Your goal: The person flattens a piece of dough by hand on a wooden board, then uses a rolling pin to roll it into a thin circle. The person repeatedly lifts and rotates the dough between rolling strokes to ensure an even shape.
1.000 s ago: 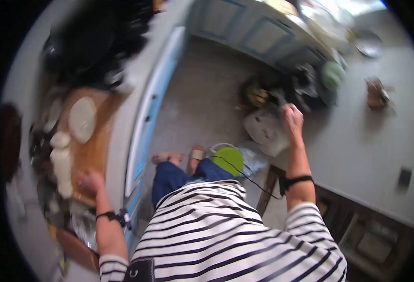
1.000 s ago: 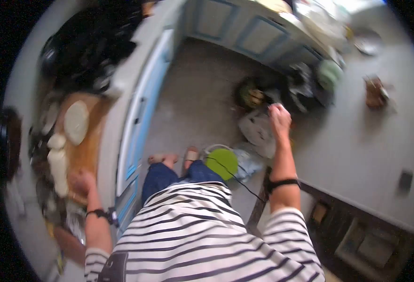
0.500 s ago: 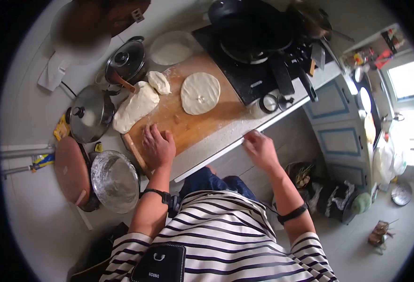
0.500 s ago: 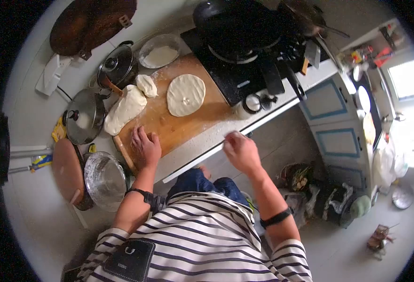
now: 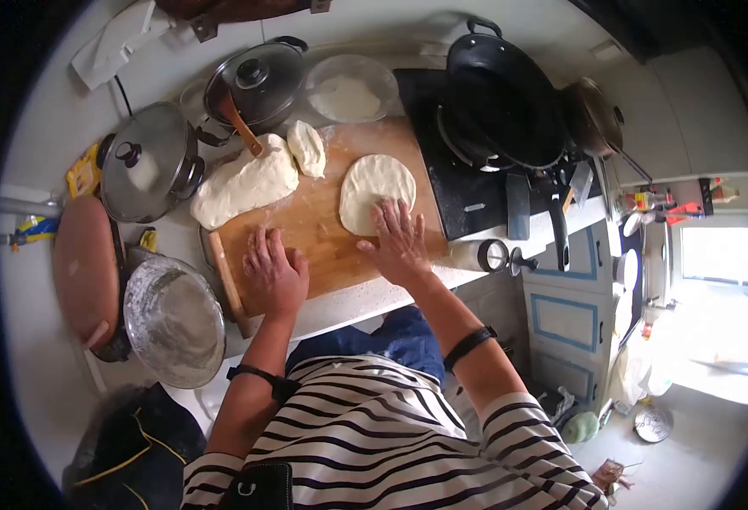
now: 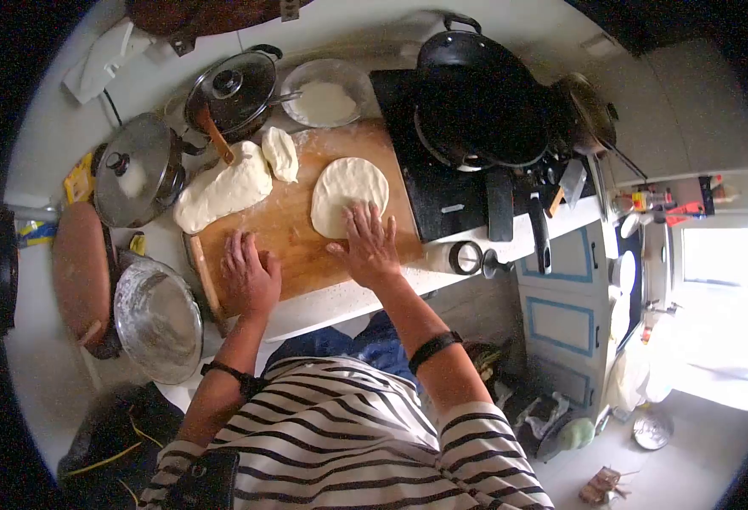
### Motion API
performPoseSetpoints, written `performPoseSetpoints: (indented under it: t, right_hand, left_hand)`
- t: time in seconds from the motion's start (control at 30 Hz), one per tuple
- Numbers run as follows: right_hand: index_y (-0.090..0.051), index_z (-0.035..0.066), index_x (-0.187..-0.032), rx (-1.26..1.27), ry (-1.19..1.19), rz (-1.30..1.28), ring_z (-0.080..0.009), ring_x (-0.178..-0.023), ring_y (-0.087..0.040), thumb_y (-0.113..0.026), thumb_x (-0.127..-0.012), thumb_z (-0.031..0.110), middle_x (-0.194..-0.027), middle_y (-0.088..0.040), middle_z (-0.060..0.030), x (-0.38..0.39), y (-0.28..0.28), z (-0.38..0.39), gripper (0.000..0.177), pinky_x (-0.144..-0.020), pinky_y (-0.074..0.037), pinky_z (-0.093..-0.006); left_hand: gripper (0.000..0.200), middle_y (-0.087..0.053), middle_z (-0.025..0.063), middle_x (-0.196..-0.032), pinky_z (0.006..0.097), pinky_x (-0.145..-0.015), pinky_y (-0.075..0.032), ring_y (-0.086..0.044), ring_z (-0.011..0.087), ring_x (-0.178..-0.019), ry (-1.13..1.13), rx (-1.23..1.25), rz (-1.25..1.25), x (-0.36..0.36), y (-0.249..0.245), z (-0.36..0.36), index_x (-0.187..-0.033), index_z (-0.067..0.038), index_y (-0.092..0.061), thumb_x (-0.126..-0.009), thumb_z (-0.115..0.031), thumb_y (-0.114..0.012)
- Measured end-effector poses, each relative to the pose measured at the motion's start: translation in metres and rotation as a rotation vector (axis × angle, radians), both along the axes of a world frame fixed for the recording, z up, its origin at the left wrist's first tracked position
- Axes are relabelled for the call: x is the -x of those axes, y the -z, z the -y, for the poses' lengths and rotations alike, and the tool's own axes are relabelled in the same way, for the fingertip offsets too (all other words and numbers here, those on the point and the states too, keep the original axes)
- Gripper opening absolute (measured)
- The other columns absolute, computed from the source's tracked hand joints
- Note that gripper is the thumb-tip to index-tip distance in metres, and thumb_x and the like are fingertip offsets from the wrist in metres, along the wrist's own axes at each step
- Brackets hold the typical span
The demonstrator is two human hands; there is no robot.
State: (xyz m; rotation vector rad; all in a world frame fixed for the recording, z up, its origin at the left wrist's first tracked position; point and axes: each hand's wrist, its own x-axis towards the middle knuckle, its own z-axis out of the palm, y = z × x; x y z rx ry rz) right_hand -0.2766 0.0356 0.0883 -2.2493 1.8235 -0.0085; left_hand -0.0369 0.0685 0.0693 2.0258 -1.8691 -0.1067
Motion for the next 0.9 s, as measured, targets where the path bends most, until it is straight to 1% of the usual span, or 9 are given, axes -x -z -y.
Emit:
performPoseSetpoints:
  t: [0.1,0.3,0.43,0.53,0.63,0.73,0.77,0.87,0.9]
  right_hand:
    - [-0.028,0.004,-0.155,0.067,0.152,0.114,-0.0421,-0.151,-0.017,-0.048,-0.097,0.057,-0.162,-0.024,-0.0208,0.006,0.000,0.006,0.082,-0.115,-0.017,-0.0686]
    - [-0.027,0.004,-0.155,0.154,0.034,0.102,-0.0433,-0.150,-0.017,-0.051,-0.096,0.053,-0.162,-0.021,-0.0234,0.000,0.004,0.052,0.081,-0.116,-0.014,-0.0672]
    - [-0.027,0.007,-0.156,0.115,0.015,0.120,-0.0416,-0.152,-0.014,-0.047,-0.096,0.058,-0.164,-0.017,-0.0219,-0.015,-0.001,0.089,0.082,-0.117,-0.013,-0.0661]
    - [-0.026,0.007,-0.157,0.086,-0.053,0.021,-0.0406,-0.152,-0.013,-0.045,-0.096,0.061,-0.164,-0.017,-0.0207,-0.013,0.008,0.090,0.083,-0.118,-0.013,-0.0654]
    - [-0.025,0.008,-0.157,0.019,0.070,0.115,-0.0402,-0.153,-0.012,-0.045,-0.096,0.062,-0.165,-0.016,-0.0202,-0.013,0.003,0.100,0.084,-0.118,-0.012,-0.0659]
    - [-0.024,0.009,-0.158,0.137,0.071,0.111,-0.0402,-0.153,-0.012,-0.044,-0.096,0.064,-0.165,-0.015,-0.0200,-0.016,0.012,0.108,0.085,-0.117,-0.011,-0.0669]
    - [-0.024,0.008,-0.158,0.064,-0.015,0.032,-0.0404,-0.153,-0.011,-0.043,-0.096,0.064,-0.165,-0.014,-0.0202,-0.014,0.011,0.105,0.086,-0.117,-0.011,-0.0682]
    - [-0.024,0.008,-0.157,0.084,0.015,0.067,-0.0403,-0.152,-0.012,-0.042,-0.096,0.065,-0.165,-0.014,-0.0202,-0.010,0.020,0.115,0.085,-0.116,-0.012,-0.0693]
    - [-0.024,0.008,-0.157,0.200,0.036,0.119,-0.0409,-0.152,-0.011,-0.042,-0.097,0.064,-0.165,-0.014,-0.0203,-0.007,0.016,0.116,0.085,-0.115,-0.013,-0.0705]
  left_hand:
    - [0.057,-0.038,0.0192,-0.152,0.0560,-0.112,-0.030,-0.036,0.0417,-0.140,-0.016,-0.011,-0.010,0.001,0.000,-0.001,-0.140,-0.005,-0.046,-0.089,-0.025,-0.063]
    - [0.056,-0.044,0.0179,-0.147,0.0573,-0.111,-0.032,-0.039,0.0404,-0.138,-0.056,0.013,-0.024,0.002,0.001,0.000,-0.135,-0.008,-0.051,-0.086,-0.030,-0.064]
    - [0.057,-0.043,0.0166,-0.148,0.0570,-0.112,-0.032,-0.037,0.0395,-0.140,-0.073,-0.030,-0.012,0.004,-0.001,0.001,-0.136,-0.008,-0.051,-0.085,-0.029,-0.064]
    - [0.057,-0.042,0.0153,-0.149,0.0579,-0.112,-0.031,-0.036,0.0385,-0.141,-0.082,-0.047,-0.022,0.003,0.002,0.003,-0.136,-0.009,-0.051,-0.085,-0.030,-0.065]
    - [0.058,-0.041,0.0149,-0.150,0.0587,-0.113,-0.031,-0.036,0.0383,-0.141,-0.099,-0.074,-0.046,0.004,0.002,0.001,-0.136,-0.009,-0.051,-0.084,-0.030,-0.065]
    - [0.057,-0.042,0.0150,-0.150,0.0590,-0.112,-0.031,-0.037,0.0387,-0.140,-0.088,-0.043,-0.040,0.001,0.003,0.001,-0.135,-0.009,-0.052,-0.083,-0.029,-0.066]
    - [0.057,-0.042,0.0153,-0.150,0.0591,-0.112,-0.031,-0.038,0.0388,-0.140,-0.088,-0.053,-0.038,0.002,0.003,-0.003,-0.135,-0.009,-0.052,-0.083,-0.029,-0.066]
    - [0.057,-0.043,0.0158,-0.150,0.0591,-0.112,-0.031,-0.039,0.0388,-0.140,-0.095,-0.050,-0.042,0.003,0.004,-0.001,-0.135,-0.009,-0.053,-0.083,-0.029,-0.067]
    - [0.057,-0.043,0.0158,-0.149,0.0590,-0.112,-0.032,-0.039,0.0388,-0.140,-0.099,-0.047,-0.050,0.003,0.004,0.000,-0.135,-0.009,-0.053,-0.083,-0.029,-0.067]
